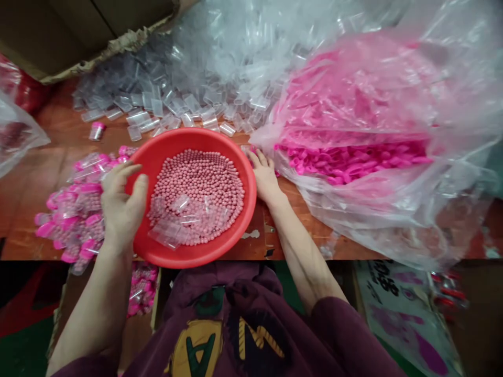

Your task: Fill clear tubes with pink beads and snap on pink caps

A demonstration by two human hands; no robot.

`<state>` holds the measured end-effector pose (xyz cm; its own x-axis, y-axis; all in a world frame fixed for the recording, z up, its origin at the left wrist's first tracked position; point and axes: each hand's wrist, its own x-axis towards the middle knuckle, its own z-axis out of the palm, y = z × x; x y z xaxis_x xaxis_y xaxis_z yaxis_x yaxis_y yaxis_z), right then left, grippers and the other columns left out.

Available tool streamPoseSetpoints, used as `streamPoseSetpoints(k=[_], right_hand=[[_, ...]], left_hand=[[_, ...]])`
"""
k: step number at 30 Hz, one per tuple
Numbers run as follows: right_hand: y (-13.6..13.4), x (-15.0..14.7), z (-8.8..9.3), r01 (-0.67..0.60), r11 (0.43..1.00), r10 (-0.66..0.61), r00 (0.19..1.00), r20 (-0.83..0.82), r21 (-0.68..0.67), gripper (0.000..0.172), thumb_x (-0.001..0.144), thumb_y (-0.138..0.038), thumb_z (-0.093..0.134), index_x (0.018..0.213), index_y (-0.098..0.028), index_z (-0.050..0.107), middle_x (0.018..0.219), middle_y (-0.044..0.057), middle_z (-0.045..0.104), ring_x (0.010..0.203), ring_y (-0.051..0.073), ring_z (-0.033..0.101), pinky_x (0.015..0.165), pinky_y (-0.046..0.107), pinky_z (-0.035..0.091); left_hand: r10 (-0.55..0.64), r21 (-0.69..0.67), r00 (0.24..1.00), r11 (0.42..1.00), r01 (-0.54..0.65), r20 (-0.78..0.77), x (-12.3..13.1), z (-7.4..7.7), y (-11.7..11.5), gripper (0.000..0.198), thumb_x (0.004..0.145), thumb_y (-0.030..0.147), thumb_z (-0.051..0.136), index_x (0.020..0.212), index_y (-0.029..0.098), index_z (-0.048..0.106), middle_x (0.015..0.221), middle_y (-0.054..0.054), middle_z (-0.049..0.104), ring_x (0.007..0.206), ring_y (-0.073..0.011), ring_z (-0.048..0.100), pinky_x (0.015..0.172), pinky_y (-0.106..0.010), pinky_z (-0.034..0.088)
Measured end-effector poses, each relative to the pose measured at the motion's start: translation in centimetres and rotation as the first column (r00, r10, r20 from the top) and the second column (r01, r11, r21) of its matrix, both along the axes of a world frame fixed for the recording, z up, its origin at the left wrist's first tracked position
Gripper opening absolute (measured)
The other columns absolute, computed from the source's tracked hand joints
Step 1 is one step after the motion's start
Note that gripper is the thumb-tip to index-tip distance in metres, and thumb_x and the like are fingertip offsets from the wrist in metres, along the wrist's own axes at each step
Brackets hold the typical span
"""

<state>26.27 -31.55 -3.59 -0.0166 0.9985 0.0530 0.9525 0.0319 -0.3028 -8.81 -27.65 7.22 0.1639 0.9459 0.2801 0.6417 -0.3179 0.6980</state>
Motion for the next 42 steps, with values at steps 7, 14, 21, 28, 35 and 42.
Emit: streamPoseSetpoints(k=[7, 14, 21, 28, 35, 42], right_hand=[[-7.5, 4.5, -0.4, 0.058, 0.991, -0.043, 0.991, -0.130, 0.118, 0.037, 0.112, -0.033, 0.057, 0.137, -0.021, 0.081, 0.142, 0.021, 0.077, 0.134, 0.037, 0.066, 0.115, 0.059, 0.054], [-3.3, 1.3, 0.4, 0.202, 0.965, -0.194, 0.979, -0.066, 0.167, 0.041, 0.116, -0.035, 0.048, 0.134, -0.022, 0.083, 0.140, 0.021, 0.077, 0.132, 0.043, 0.061, 0.109, 0.064, 0.047], [0.8, -1.2, 0.5, -0.003, 1.000, 0.002, 0.999, -0.050, -0.022, 0.048, 0.114, -0.024, 0.047, 0.153, -0.022, 0.075, 0.154, 0.022, 0.071, 0.135, 0.043, 0.057, 0.110, 0.062, 0.047], [-7.8, 2.2, 1.3, -0.014, 0.998, 0.015, 1.000, -0.012, 0.059, 0.036, 0.115, -0.030, 0.056, 0.140, -0.025, 0.082, 0.166, 0.019, 0.063, 0.154, 0.042, 0.052, 0.121, 0.064, 0.042], [-11.1, -1.9, -0.2, -0.148, 0.983, 0.155, 0.986, -0.059, 0.111, 0.044, 0.108, -0.047, 0.074, 0.140, -0.018, 0.081, 0.162, 0.022, 0.069, 0.153, 0.046, 0.055, 0.125, 0.067, 0.039], [-14.3, 1.0, -1.5, -0.001, 0.965, 0.021, 0.997, -0.075, 0.263, 0.026, 0.113, -0.033, 0.066, 0.129, -0.026, 0.086, 0.148, 0.012, 0.080, 0.152, 0.038, 0.061, 0.129, 0.063, 0.038]], left_hand=[[-0.159, -0.118, 0.981, 0.982, 0.146, -0.111, 1.7, -1.9, -2.4, 0.026, 0.098, 0.044, 0.072, 0.112, 0.026, 0.083, 0.135, -0.010, 0.084, 0.139, -0.0342, 0.074, 0.129, -0.058, 0.053], [-0.120, -0.164, 0.982, 0.982, 0.096, -0.143, 2.4, -1.6, -1.7, 0.032, 0.098, 0.047, 0.067, 0.114, 0.024, 0.081, 0.130, -0.010, 0.086, 0.131, -0.0307, 0.076, 0.124, -0.051, 0.055], [-0.141, -0.180, 0.975, 0.977, 0.110, -0.171, 2.0, -1.7, -1.9, 0.032, 0.095, 0.049, 0.068, 0.113, 0.025, 0.081, 0.129, -0.010, 0.086, 0.130, -0.0326, 0.076, 0.123, -0.052, 0.057], [-0.133, -0.161, 0.980, 0.981, 0.108, -0.151, 1.5, -1.8, -1.8, 0.031, 0.098, 0.044, 0.070, 0.117, 0.023, 0.083, 0.131, -0.010, 0.086, 0.131, -0.0298, 0.077, 0.121, -0.047, 0.057], [-0.101, -0.095, 0.985, 0.992, 0.088, -0.140, 1.0, -2.5, -1.5, 0.031, 0.098, 0.042, 0.072, 0.119, 0.022, 0.084, 0.124, -0.004, 0.088, 0.122, -0.0257, 0.079, 0.120, -0.046, 0.060], [-0.046, -0.091, 0.990, 0.995, 0.034, -0.135, 0.7, -2.5, -2.1, 0.023, 0.094, 0.045, 0.075, 0.111, 0.033, 0.085, 0.121, 0.004, 0.090, 0.120, -0.0284, 0.084, 0.117, -0.052, 0.065]])
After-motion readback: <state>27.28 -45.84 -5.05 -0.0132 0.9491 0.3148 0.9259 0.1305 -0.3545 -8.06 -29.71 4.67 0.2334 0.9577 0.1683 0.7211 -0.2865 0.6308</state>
